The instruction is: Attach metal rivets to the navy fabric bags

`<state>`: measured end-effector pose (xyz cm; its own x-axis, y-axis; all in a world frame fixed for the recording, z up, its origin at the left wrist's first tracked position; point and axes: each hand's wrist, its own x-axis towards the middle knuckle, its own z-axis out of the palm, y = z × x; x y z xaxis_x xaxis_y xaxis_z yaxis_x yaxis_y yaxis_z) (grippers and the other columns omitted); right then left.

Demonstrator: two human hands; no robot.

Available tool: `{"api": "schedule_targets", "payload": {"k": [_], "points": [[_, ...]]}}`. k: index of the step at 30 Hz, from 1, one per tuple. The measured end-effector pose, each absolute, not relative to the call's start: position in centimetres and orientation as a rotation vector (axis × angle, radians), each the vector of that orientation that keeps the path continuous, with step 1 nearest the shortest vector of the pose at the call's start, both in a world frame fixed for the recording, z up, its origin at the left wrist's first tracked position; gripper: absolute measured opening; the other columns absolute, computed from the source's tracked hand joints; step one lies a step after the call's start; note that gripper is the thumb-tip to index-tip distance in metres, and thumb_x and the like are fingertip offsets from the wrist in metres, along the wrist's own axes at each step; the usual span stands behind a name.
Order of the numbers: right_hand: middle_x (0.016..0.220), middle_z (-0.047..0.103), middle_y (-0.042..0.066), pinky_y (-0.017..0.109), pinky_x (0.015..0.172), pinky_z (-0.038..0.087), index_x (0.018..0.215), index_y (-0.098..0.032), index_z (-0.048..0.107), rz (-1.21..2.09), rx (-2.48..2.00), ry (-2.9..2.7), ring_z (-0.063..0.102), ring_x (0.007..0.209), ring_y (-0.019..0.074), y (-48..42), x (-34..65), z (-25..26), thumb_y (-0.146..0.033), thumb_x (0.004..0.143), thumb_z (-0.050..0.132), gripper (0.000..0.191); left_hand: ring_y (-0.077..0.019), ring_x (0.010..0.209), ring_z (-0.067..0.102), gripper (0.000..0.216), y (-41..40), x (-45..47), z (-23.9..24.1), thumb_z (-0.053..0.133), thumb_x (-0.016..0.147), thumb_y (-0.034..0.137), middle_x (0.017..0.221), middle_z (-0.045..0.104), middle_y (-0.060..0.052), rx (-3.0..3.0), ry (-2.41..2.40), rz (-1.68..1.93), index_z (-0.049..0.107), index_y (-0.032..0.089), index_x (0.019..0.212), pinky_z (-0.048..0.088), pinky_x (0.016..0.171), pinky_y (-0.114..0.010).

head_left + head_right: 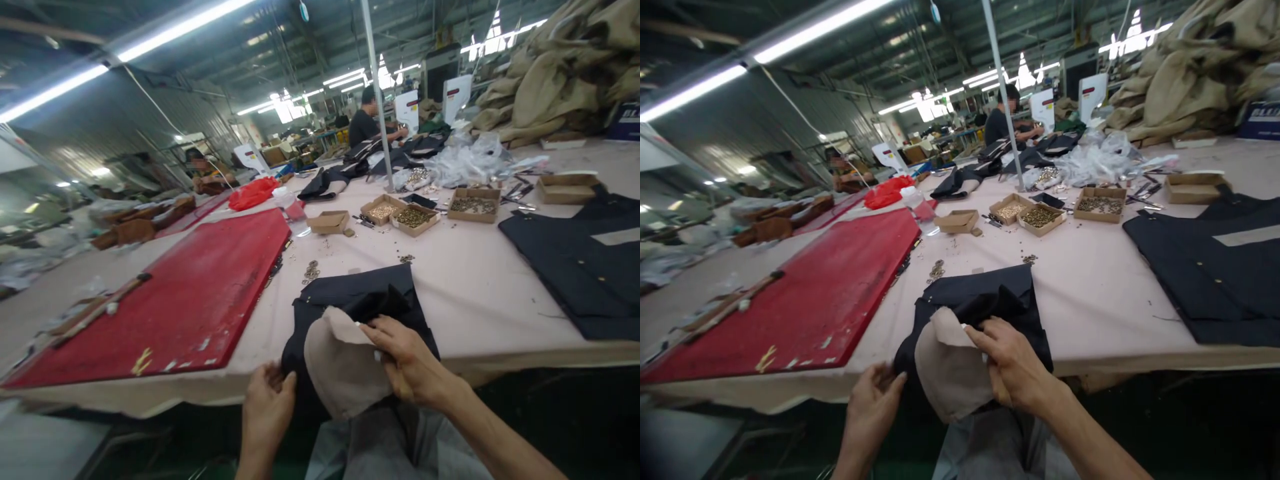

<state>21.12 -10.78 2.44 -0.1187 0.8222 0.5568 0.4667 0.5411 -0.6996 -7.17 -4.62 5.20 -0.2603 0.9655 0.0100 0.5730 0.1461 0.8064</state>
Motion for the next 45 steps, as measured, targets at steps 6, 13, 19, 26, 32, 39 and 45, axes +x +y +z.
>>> {"api": "schedule_targets", "payload": {"k": [6, 13, 19, 26, 32, 39, 45], "points": [[0.122, 0.060, 0.011, 0.047, 0.102, 0.045, 0.136, -0.024, 0.053, 0.341, -1.021, -1.932, 0.053, 0.116, 0.0275, -9.1, 19.1, 0.9, -0.009, 0.073, 0.055, 0.064, -0.0268, 0.124, 0.054, 0.046, -5.8, 1.4, 9.7, 0.059, 0.087, 0.028, 0.132, 0.059, -0.012, 2.475, 1.024, 0.861, 0.053, 0.020, 0.132, 0.044, 0.107, -0.044], [0.128, 0.059, 0.015, 0.044, 0.102, 0.046, 0.123, -0.017, 0.062, 0.540, -1.071, -1.843, 0.054, 0.120, 0.0299, -11.0, 22.0, -2.3, -0.013, 0.075, 0.059, 0.049, -0.0194, 0.097, 0.065, 0.032, -3.1, 7.5, 6.9, 0.036, 0.098, 0.023, 0.103, 0.070, -0.008, 2.507, 0.762, 0.337, 0.066, 0.018, 0.109, 0.052, 0.094, -0.035], [0.115, 0.064, 0.007, 0.037, 0.093, 0.051, 0.117, -0.024, 0.067, 0.648, -1.259, -1.498, 0.062, 0.105, 0.0221, -11.6, 28.0, -4.4, -0.014, 0.082, 0.056, 0.038, -0.0247, 0.132, 0.049, 0.051, -2.2, 6.5, 2.7, 0.051, 0.078, 0.005, 0.140, 0.053, -0.013, 2.502, 0.954, 0.500, 0.058, 0.015, 0.127, 0.039, 0.115, -0.045], [0.113, 0.063, 0.006, 0.035, 0.091, 0.052, 0.114, -0.026, 0.069, 0.679, -1.314, -1.474, 0.062, 0.102, 0.0209, -11.0, 27.8, -5.8, -0.015, 0.078, 0.060, 0.039, -0.0274, 0.143, 0.036, 0.068, -2.4, 5.4, 2.1, 0.057, 0.070, 0.002, 0.157, 0.031, -0.010, 2.483, 1.209, 0.649, 0.052, 0.018, 0.135, 0.035, 0.119, -0.040], [0.103, 0.057, 0.006, 0.030, 0.075, 0.052, 0.115, -0.025, 0.069, 0.628, -1.426, -1.481, 0.060, 0.087, 0.0173, -10.4, 27.1, -5.6, -0.017, 0.081, 0.057, 0.037, -0.0346, 0.145, 0.029, 0.076, -1.2, 5.2, 0.5, 0.059, 0.075, 0.008, 0.159, 0.020, -0.017, 2.347, 1.687, 0.799, 0.036, 0.018, 0.147, 0.037, 0.116, -0.046], [0.104, 0.056, 0.006, 0.032, 0.076, 0.054, 0.118, -0.024, 0.068, 0.598, -1.466, -1.532, 0.059, 0.090, 0.0193, -10.7, 26.8, -5.4, -0.023, 0.079, 0.062, 0.040, -0.0307, 0.143, 0.034, 0.091, -1.4, 3.3, -0.1, 0.054, 0.064, -0.002, 0.156, 0.028, -0.018, 2.430, 1.538, 0.750, 0.029, 0.013, 0.150, 0.035, 0.118, -0.043], [0.115, 0.061, 0.015, 0.038, 0.074, 0.050, 0.132, -0.016, 0.053, 0.236, -1.750, -1.324, 0.061, 0.083, 0.0240, -7.2, 28.1, -6.5, -0.036, 0.072, 0.071, 0.066, -0.0334, 0.138, 0.038, 0.086, -2.5, 2.9, 0.9, 0.055, 0.071, 0.003, 0.153, 0.030, -0.023, 2.389, 1.590, 0.786, 0.023, 0.008, 0.151, 0.040, 0.112, -0.045]]}}
